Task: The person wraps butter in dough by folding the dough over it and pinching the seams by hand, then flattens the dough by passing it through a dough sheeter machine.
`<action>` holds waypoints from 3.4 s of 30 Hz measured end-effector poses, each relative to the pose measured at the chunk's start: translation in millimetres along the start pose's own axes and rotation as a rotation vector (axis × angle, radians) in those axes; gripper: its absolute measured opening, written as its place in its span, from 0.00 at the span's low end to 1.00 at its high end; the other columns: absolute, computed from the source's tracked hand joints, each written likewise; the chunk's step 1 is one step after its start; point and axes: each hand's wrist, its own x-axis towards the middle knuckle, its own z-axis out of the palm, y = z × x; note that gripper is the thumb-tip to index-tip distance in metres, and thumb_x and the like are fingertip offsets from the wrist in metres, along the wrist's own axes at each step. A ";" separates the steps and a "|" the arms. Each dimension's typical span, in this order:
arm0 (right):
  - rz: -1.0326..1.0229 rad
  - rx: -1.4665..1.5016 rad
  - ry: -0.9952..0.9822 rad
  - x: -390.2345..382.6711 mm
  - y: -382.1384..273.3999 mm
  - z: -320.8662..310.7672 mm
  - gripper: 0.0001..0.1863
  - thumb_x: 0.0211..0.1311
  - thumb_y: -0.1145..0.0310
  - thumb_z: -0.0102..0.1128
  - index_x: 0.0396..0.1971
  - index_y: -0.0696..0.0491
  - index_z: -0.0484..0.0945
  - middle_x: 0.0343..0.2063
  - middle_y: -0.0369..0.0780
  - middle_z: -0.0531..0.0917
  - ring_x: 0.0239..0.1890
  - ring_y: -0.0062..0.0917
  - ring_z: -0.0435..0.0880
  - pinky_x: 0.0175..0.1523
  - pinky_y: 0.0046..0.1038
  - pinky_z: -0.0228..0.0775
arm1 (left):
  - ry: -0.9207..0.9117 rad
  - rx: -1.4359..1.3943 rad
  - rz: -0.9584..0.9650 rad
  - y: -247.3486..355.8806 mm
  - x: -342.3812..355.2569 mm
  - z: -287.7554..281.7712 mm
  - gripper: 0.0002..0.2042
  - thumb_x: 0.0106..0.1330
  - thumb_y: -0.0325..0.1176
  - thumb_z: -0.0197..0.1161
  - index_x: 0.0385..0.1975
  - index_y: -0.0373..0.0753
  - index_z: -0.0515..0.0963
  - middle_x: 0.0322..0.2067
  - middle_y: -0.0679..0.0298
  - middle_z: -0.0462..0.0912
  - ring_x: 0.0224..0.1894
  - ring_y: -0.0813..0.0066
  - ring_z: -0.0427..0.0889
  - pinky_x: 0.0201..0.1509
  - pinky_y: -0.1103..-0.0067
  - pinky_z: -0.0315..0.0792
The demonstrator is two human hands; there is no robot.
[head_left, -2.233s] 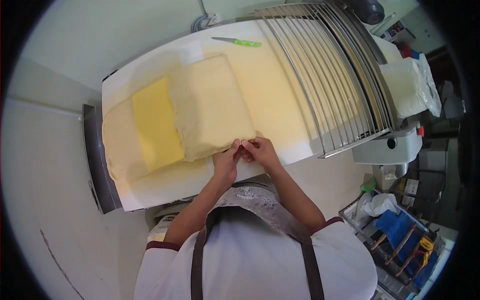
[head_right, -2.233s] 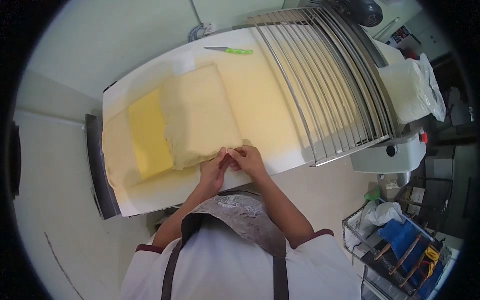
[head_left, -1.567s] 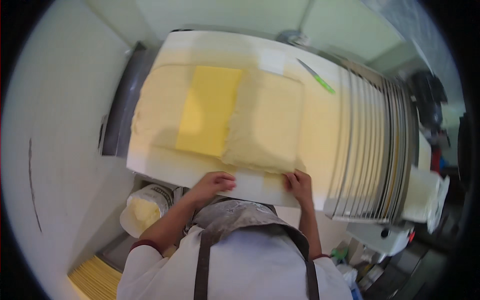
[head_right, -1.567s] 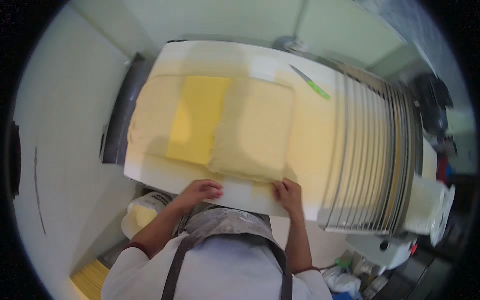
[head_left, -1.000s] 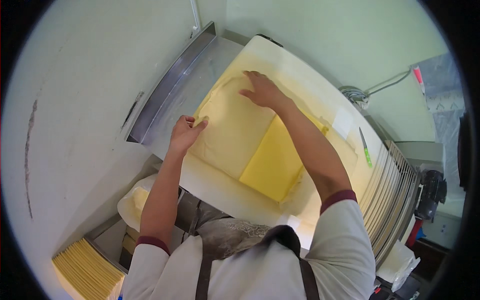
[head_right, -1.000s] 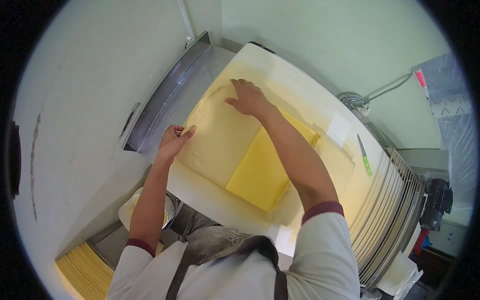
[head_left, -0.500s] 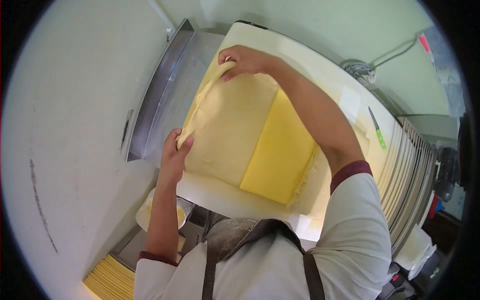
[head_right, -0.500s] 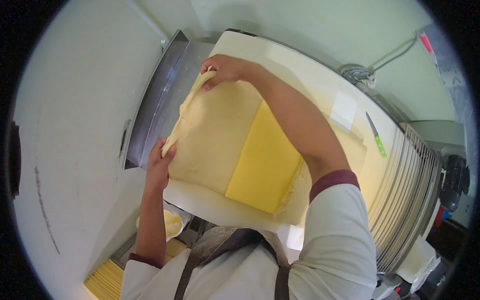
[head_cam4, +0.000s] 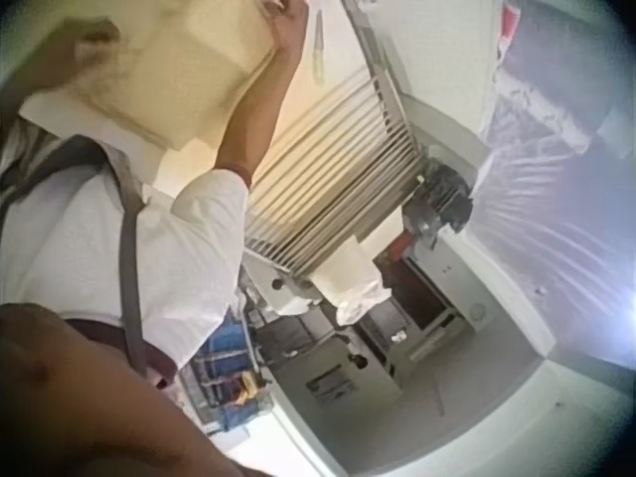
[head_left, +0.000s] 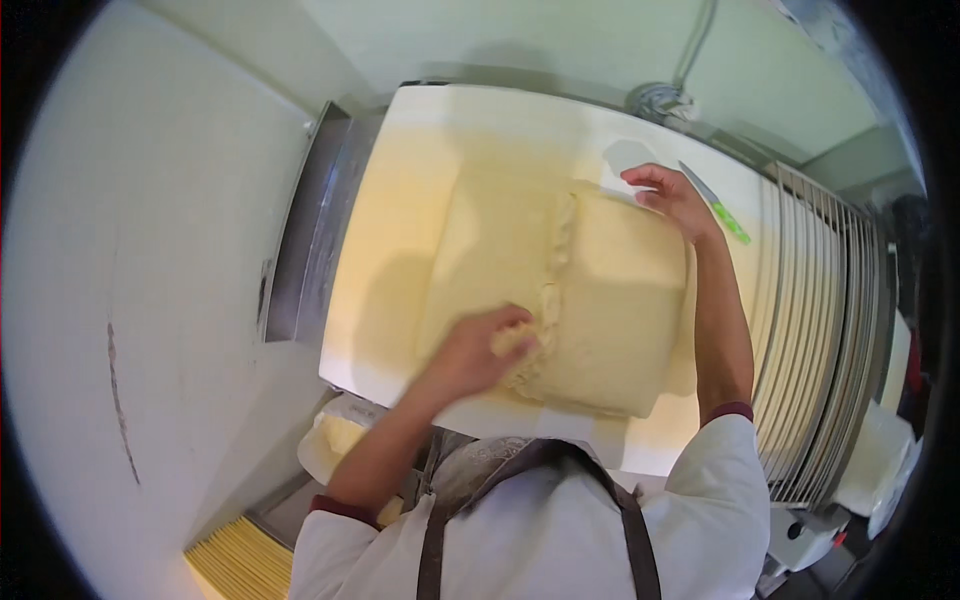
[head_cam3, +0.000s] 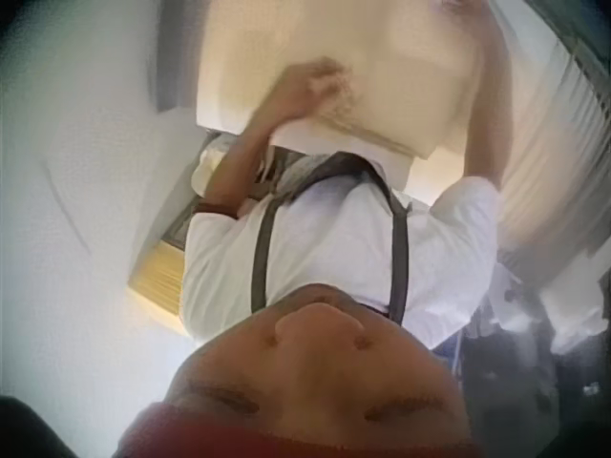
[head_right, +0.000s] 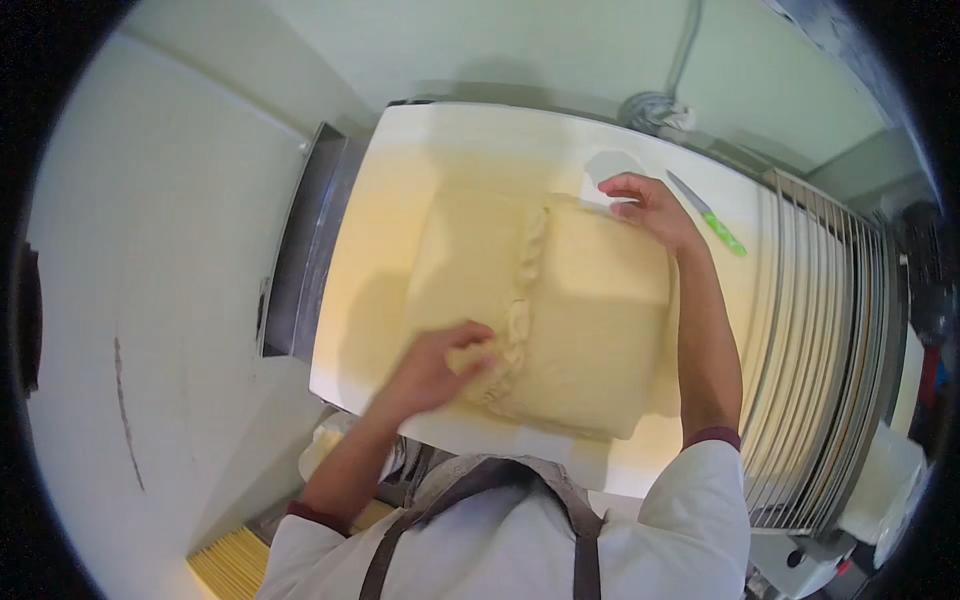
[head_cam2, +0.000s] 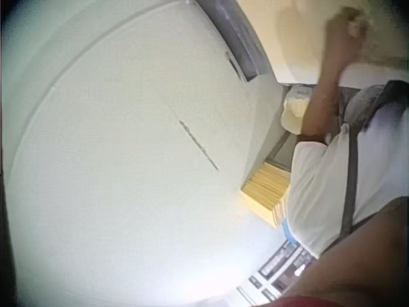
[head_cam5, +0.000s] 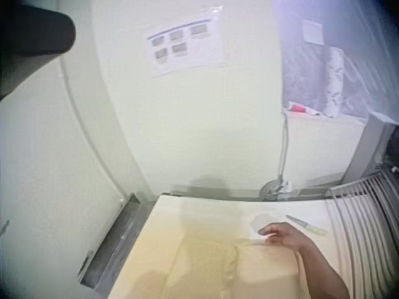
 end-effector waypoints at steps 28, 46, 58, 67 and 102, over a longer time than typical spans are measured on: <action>0.340 -0.502 -0.248 85.3 -10.7 73.2 0.18 0.61 0.58 0.57 0.34 0.61 0.82 0.20 0.40 0.79 0.26 0.28 0.77 0.35 0.31 0.68 | -0.847 0.114 -0.126 -68.1 298.1 -47.3 0.12 0.65 0.36 0.59 0.40 0.34 0.80 0.34 0.65 0.81 0.40 0.78 0.74 0.45 0.79 0.69; 0.280 -0.317 -0.133 79.5 -10.5 79.1 0.16 0.63 0.59 0.56 0.28 0.59 0.79 0.16 0.33 0.70 0.21 0.18 0.67 0.27 0.27 0.60 | -0.544 0.023 -0.110 -58.8 260.2 -65.9 0.12 0.63 0.39 0.61 0.31 0.35 0.79 0.24 0.71 0.74 0.28 0.83 0.68 0.31 0.80 0.64; 0.032 -0.341 0.281 43.0 -9.0 82.8 0.11 0.63 0.65 0.58 0.36 0.58 0.81 0.32 0.39 0.82 0.34 0.23 0.78 0.41 0.26 0.70 | -0.548 0.176 -0.139 -78.3 271.1 -69.4 0.11 0.62 0.38 0.61 0.31 0.34 0.80 0.23 0.69 0.77 0.26 0.79 0.71 0.31 0.78 0.66; 0.323 -0.632 -0.267 100.6 -29.9 88.8 0.11 0.58 0.66 0.60 0.34 0.59 0.81 0.24 0.43 0.82 0.28 0.31 0.80 0.36 0.31 0.71 | -0.627 0.147 -0.149 -85.1 269.7 -76.5 0.09 0.64 0.35 0.61 0.34 0.35 0.79 0.25 0.72 0.76 0.29 0.85 0.69 0.32 0.82 0.64; -0.017 -0.679 0.325 -94.7 -31.7 215.2 0.47 0.56 0.44 0.59 0.67 0.59 0.53 0.67 0.59 0.50 0.70 0.55 0.47 0.70 0.53 0.41 | -0.463 0.375 -0.197 -128.8 251.7 -131.5 0.09 0.63 0.34 0.63 0.31 0.34 0.80 0.24 0.67 0.79 0.28 0.82 0.74 0.32 0.80 0.69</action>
